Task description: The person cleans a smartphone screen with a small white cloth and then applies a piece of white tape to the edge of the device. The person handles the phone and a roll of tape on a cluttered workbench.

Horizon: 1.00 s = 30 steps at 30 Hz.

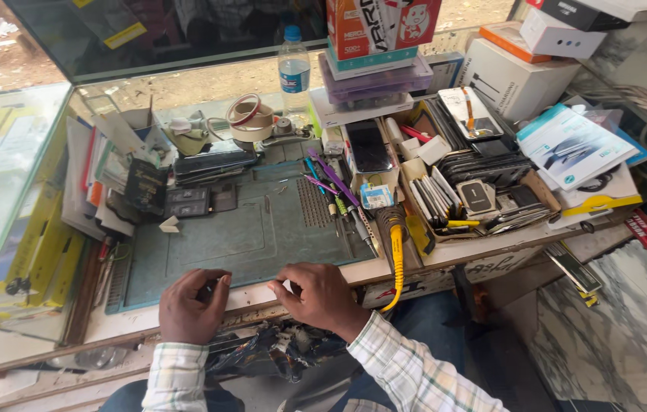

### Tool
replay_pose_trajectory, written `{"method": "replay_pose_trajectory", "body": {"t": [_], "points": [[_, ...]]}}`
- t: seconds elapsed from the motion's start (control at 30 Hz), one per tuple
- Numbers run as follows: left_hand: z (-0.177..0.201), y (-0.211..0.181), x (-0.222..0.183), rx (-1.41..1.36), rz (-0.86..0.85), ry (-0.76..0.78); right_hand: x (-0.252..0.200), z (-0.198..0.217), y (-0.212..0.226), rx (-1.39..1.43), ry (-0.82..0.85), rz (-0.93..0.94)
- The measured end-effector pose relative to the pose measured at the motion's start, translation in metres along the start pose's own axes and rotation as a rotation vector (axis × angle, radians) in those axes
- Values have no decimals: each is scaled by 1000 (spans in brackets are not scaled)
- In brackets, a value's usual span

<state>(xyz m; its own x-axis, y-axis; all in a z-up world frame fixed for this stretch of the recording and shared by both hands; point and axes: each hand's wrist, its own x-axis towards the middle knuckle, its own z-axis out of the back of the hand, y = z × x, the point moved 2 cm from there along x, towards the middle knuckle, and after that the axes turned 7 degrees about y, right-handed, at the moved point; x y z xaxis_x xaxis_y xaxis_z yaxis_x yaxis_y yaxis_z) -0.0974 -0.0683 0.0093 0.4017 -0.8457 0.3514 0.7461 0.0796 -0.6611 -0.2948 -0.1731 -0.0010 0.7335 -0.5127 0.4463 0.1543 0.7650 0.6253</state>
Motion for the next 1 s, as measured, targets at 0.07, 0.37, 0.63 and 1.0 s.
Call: {"method": "replay_pose_trajectory", "body": {"t": [0.07, 0.37, 0.63, 1.0], "points": [[2, -1, 0, -12, -40, -12, 1, 0, 0, 1, -16, 19], [7, 3, -2, -106, -28, 40, 1, -5, 2, -17, -28, -6], [11, 5, -1, -193, 55, 75, 2, -6, 4, -132, -42, 26], [6, -3, 6, 66, -285, 113, 28, 17, -2, -302, -51, -5]]}}
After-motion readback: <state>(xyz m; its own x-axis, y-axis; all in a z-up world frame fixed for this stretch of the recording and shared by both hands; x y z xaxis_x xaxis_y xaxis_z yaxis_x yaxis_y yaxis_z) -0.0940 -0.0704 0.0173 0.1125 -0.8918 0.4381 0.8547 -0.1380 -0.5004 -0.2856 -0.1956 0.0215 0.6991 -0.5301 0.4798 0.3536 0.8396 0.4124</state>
